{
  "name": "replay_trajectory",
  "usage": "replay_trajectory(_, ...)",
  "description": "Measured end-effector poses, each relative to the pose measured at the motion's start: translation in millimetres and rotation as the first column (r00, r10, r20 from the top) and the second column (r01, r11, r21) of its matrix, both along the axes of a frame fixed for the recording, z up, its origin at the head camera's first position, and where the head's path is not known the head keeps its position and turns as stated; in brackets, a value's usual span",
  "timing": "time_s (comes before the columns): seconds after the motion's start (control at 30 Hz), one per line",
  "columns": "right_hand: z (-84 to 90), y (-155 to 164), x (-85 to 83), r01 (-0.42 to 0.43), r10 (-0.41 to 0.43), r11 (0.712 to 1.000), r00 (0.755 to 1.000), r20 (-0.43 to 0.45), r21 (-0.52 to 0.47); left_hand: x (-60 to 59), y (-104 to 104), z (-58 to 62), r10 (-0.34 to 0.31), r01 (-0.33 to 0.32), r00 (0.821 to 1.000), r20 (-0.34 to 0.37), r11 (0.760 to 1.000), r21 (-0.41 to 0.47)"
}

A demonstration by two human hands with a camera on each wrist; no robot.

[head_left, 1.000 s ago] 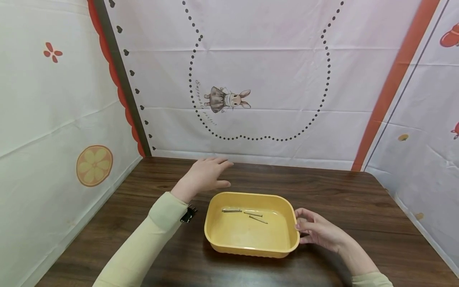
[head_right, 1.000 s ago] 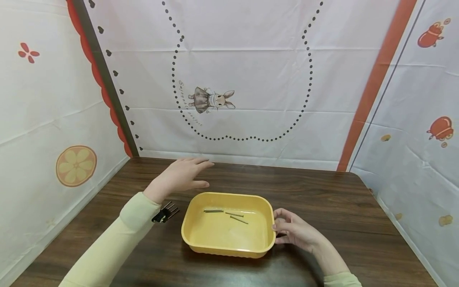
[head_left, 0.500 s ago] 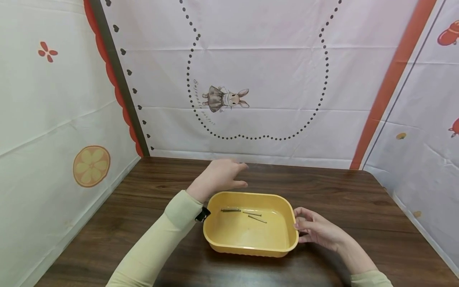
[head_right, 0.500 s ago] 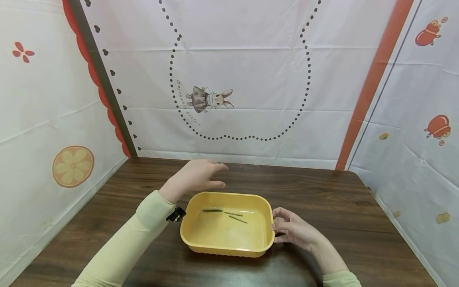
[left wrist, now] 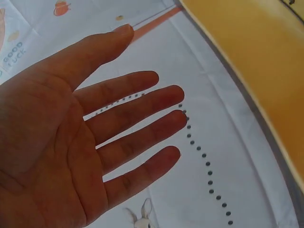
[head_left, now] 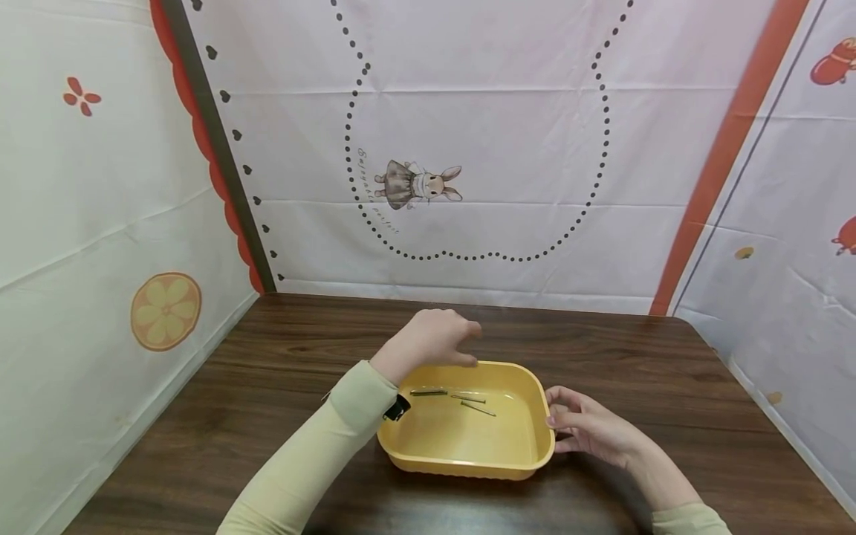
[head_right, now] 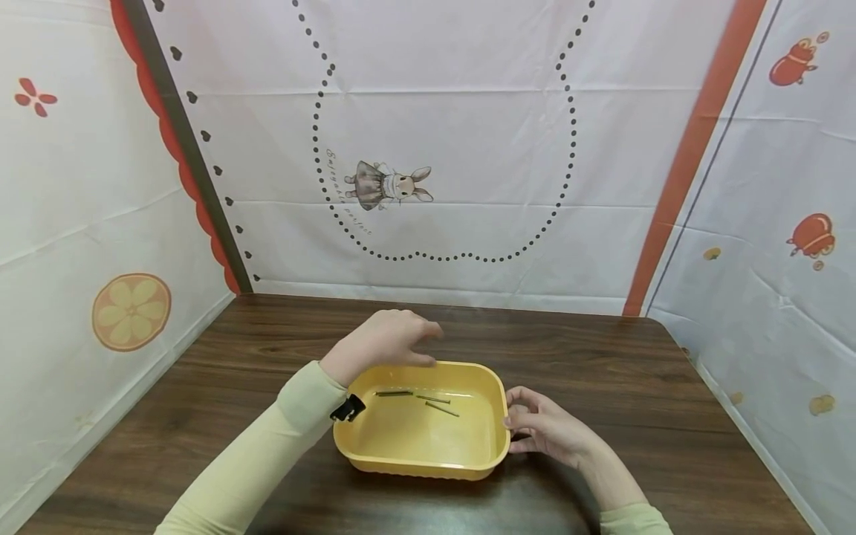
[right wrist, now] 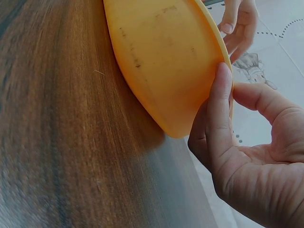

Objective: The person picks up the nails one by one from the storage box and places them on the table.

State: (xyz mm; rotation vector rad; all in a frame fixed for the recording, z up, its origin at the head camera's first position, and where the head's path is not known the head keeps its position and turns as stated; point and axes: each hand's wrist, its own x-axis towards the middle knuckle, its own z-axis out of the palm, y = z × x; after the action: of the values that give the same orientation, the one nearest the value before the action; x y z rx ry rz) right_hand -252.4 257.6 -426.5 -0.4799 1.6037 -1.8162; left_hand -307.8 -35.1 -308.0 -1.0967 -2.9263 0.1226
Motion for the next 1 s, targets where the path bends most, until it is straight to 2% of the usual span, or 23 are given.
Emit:
replay_trajectory(0.2, -0.2, -0.4, -0.7, 0.000, 0.000, 1.000, 1.000, 0.000, 0.003, -0.4, 12.8, -11.0, -0.020, 0.021, 1.000, 0.015, 0.999, -0.051)
replay_trajectory(0.5, 0.1, -0.3, -0.8, -0.004, 0.004, 1.000, 1.000, 0.004, 0.003, -5.8, 28.6, -35.4, -0.065, 0.066, 0.997, 0.032, 0.997, -0.046)
replay_trajectory(0.83, -0.8, -0.3, -0.9, 0.002, -0.002, 1.000, 1.000, -0.007, 0.012, 0.2, 26.7, -39.3, -0.090, 0.090, 0.996, 0.009, 0.996, -0.008)
replay_trajectory(1.0, -1.7, -0.8, -1.3, 0.001, -0.001, 1.000, 1.000, -0.013, 0.012, 2.5, 26.7, -43.2, -0.086, 0.087, 0.996, 0.034, 0.996, -0.012)
